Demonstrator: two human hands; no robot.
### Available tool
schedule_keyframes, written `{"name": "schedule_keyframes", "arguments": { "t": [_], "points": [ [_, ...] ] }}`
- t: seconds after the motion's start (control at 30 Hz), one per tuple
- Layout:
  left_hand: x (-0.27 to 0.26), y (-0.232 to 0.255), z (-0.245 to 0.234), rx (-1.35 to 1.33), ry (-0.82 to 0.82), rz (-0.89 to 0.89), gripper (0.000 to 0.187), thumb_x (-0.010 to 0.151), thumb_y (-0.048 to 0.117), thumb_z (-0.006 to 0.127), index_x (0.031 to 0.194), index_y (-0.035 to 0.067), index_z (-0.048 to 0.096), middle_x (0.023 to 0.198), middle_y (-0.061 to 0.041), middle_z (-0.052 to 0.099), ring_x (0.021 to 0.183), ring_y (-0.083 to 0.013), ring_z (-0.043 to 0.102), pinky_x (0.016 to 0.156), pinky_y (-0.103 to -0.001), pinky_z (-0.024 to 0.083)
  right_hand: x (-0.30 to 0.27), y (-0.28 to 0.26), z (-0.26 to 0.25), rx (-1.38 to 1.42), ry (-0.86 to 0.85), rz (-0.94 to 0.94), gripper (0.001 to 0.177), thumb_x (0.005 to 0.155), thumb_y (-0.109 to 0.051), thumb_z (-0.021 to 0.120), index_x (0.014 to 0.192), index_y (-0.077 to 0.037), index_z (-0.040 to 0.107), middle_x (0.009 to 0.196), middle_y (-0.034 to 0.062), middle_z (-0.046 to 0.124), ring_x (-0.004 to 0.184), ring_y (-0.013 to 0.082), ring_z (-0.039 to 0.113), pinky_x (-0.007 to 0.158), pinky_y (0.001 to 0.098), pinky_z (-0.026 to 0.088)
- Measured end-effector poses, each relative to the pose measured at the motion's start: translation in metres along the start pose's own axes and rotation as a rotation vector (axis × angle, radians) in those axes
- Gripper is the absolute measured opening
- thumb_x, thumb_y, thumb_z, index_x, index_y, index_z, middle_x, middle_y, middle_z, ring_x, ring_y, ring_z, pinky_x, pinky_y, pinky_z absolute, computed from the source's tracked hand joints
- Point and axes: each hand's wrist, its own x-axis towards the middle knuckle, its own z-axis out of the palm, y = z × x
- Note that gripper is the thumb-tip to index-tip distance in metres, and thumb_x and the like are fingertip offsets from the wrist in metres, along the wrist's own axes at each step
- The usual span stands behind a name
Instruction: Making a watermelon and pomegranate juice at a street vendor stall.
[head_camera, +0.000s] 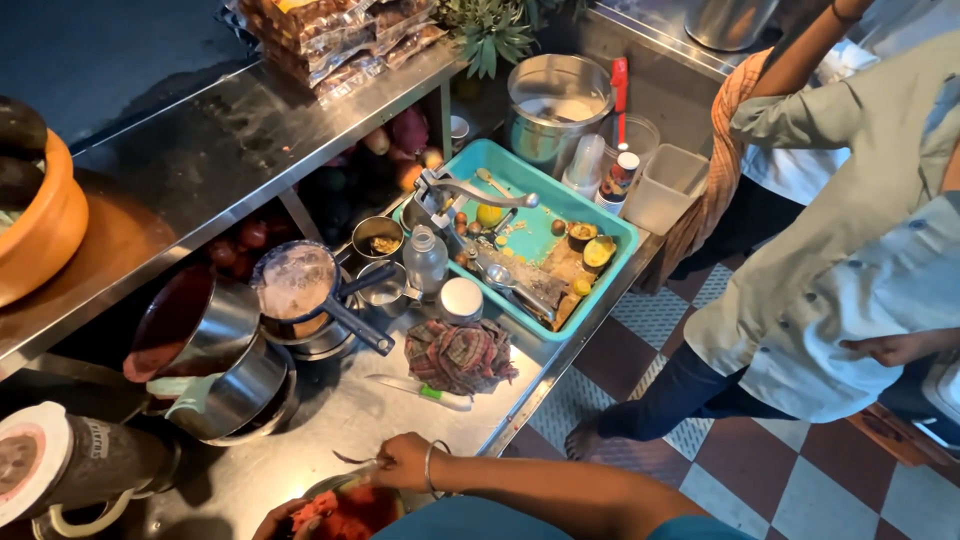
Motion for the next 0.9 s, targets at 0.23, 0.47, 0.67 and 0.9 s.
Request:
{"name": "schedule_keyframes", "arguments": {
  "t": [0.23, 0.47, 0.67, 0.9],
  "points": [
    [0.001, 0.047, 0.038, -0.098, 0.085, -0.149, 0.036, 0.081, -0.005, 0.076, 0.114, -0.007, 0.062, 0.107, -0.026, 0.075, 0.104, -0.0272, 0.075, 0.093, -0.041, 0.06, -0.004, -0.058, -0.023, 0.393, -0.068, -0.149, 0.046, 0.08, -0.043, 0.084, 0.108, -0.008, 0.073, 0.1, 0.0071, 0.077, 0.096, 0.0152, 0.074, 0.088, 0.0281, 0.057],
    [0.002, 0.077, 0.056, -0.227, 0.182, -0.438, 0.04, 0.081, -0.011, 0.073, 0.118, -0.009, 0.06, 0.108, -0.027, 0.074, 0.101, -0.0283, 0.073, 0.092, -0.041, 0.058, -0.007, -0.049, -0.016, 0.315, -0.102, -0.086, 0.045, 0.079, -0.035, 0.087, 0.113, -0.006, 0.078, 0.103, 0.0089, 0.079, 0.096, 0.0165, 0.076, 0.088, 0.0285, 0.059],
    [0.013, 0.076, 0.07, -0.257, -0.013, -0.31, 0.065, 0.087, 0.018, 0.071, 0.144, 0.005, 0.044, 0.126, -0.021, 0.069, 0.116, -0.0252, 0.068, 0.102, -0.038, 0.049, -0.002, -0.026, -0.014, 0.251, -0.05, -0.077, 0.046, 0.08, -0.031, 0.085, 0.116, -0.005, 0.077, 0.108, 0.0101, 0.079, 0.097, 0.0171, 0.076, 0.088, 0.0292, 0.06],
    [0.049, 0.189, 0.113, 0.401, -0.396, -0.018, 0.083, 0.076, 0.025, 0.086, 0.145, 0.003, 0.046, 0.146, -0.021, 0.055, 0.139, -0.0363, 0.05, 0.113, -0.044, 0.039, -0.043, -0.122, -0.097, 0.704, 0.005, -0.145, 0.041, 0.083, -0.022, 0.086, 0.119, -0.005, 0.073, 0.116, 0.0094, 0.075, 0.107, 0.0157, 0.07, 0.096, 0.0297, 0.054]
  ]
}}
